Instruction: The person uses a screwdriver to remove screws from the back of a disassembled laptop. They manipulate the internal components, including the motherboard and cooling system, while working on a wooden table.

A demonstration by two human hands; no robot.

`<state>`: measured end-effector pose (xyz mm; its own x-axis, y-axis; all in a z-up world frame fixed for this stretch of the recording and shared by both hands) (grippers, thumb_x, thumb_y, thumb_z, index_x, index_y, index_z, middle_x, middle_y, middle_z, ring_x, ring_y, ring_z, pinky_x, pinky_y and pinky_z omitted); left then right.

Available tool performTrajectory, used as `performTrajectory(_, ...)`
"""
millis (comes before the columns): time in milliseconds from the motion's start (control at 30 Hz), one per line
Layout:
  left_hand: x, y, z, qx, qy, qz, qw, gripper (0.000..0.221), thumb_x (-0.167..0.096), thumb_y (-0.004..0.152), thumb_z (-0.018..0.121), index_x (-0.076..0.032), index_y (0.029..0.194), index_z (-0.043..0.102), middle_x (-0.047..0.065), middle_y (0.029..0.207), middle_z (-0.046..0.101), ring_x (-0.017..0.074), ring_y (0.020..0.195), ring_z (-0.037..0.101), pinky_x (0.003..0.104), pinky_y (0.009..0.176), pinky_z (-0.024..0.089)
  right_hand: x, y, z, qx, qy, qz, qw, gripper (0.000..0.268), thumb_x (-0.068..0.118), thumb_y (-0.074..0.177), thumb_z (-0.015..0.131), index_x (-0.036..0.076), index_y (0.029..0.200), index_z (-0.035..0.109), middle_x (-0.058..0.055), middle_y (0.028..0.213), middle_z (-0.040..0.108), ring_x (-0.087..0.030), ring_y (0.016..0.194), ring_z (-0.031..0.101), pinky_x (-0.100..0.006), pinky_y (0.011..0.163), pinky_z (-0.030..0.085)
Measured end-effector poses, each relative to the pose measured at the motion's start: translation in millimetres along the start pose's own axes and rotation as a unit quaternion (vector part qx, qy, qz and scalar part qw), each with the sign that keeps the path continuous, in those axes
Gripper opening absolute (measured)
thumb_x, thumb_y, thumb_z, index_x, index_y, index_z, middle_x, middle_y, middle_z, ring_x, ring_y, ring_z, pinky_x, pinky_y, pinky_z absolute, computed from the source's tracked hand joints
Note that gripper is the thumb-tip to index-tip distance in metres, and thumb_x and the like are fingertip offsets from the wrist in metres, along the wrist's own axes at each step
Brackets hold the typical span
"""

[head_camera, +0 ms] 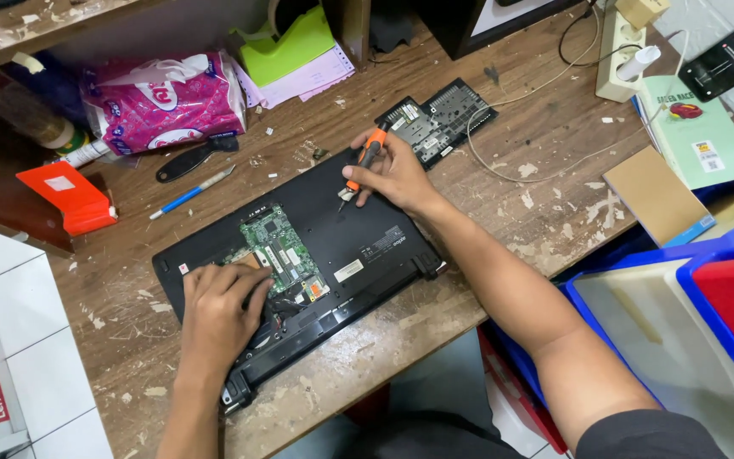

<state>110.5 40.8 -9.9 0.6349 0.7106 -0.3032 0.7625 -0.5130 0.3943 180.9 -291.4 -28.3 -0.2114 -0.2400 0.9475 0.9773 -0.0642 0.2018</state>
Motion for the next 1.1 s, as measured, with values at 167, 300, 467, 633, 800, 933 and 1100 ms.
performTrajectory(167, -2, 2, -5, -0.002, -0.004, -0.011, 1.0, 0.012, -0.028, 0.094, 0.087, -0.021, 0.104, 0.086, -0.004, 0.087, 0.078, 0.0203, 0.091, 0.073, 0.038, 0.104, 0.045, -1, -2, 0, 0.002, -0.024, -0.018, 1.0, 0.044, -0.006, 0.091, 0.085, -0.013, 0.125, 0.058, -0.019, 0.087, 0.062, -0.033, 0.07, 0.079, -0.042, 0.051, 0.073)
performTrajectory(300, -1, 3, -9, -0.016, -0.011, -0.015, 1.0, 0.014, -0.028, 0.092, 0.09, -0.02, 0.103, 0.086, -0.003, 0.088, 0.078, 0.0205, 0.093, 0.072, 0.039, 0.105, 0.044, 7, -5, 9, 0.021, -0.043, -0.03, 0.998, 0.035, -0.004, 0.095, 0.084, -0.012, 0.121, 0.062, -0.02, 0.088, 0.064, -0.033, 0.072, 0.08, -0.043, 0.053, 0.073)
performTrajectory(467, 4, 2, -16, -0.022, -0.02, -0.011, 0.999, 0.021, -0.026, 0.086, 0.092, -0.019, 0.105, 0.085, 0.0, 0.087, 0.075, 0.0235, 0.091, 0.07, 0.043, 0.104, 0.043, 25, -10, 32, 0.085, -0.069, -0.069, 0.992, 0.029, -0.004, 0.1, 0.079, -0.013, 0.121, 0.061, -0.024, 0.093, 0.069, -0.032, 0.074, 0.08, -0.042, 0.058, 0.073)
performTrajectory(633, 14, -2, -17, -0.036, -0.046, 0.003, 0.998, 0.026, -0.023, 0.082, 0.09, -0.018, 0.107, 0.084, 0.003, 0.091, 0.075, 0.0274, 0.092, 0.069, 0.046, 0.104, 0.043, 39, -26, 79, 0.137, -0.132, -0.102, 0.976, 0.029, -0.006, 0.1, 0.079, -0.012, 0.12, 0.06, -0.024, 0.094, 0.074, -0.027, 0.071, 0.08, -0.035, 0.062, 0.071)
performTrajectory(800, 13, -2, -23, -0.014, -0.075, 0.005, 0.997, 0.022, -0.018, 0.083, 0.085, -0.017, 0.105, 0.083, 0.003, 0.091, 0.075, 0.0265, 0.093, 0.068, 0.046, 0.107, 0.041, 33, -42, 117, 0.183, -0.203, -0.098, 0.957, 0.067, -0.003, 0.1, 0.077, -0.004, 0.151, 0.033, -0.026, 0.097, 0.078, -0.027, 0.076, 0.079, -0.034, 0.068, 0.067)
performTrajectory(933, 18, -4, -23, -0.002, -0.069, 0.003, 0.998, 0.018, -0.019, 0.083, 0.083, -0.015, 0.1, 0.082, 0.004, 0.093, 0.074, 0.0265, 0.095, 0.068, 0.046, 0.108, 0.041, 44, -53, 148, 0.181, -0.259, -0.132, 0.94, 0.078, -0.002, 0.102, 0.076, -0.002, 0.159, 0.021, -0.03, 0.09, 0.072, -0.037, 0.076, 0.078, -0.044, 0.068, 0.068)
performTrajectory(1100, 21, -4, -21, -0.002, -0.06, 0.01, 0.998, 0.018, -0.02, 0.083, 0.086, -0.014, 0.099, 0.083, 0.005, 0.093, 0.075, 0.0266, 0.095, 0.068, 0.047, 0.109, 0.042, 44, -57, 160, 0.205, -0.333, -0.136, 0.911, 0.071, 0.0, 0.103, 0.075, 0.0, 0.16, 0.032, -0.028, 0.092, 0.074, -0.042, 0.082, 0.08, -0.049, 0.072, 0.068)
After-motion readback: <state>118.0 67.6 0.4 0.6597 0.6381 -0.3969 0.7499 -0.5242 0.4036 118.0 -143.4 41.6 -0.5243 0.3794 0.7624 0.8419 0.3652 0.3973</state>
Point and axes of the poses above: each hand's wrist, its own y-axis towards the middle knuckle, its own z-axis out of the palm, x = y × z, the point moved 4 cm from there along y, towards the middle knuckle
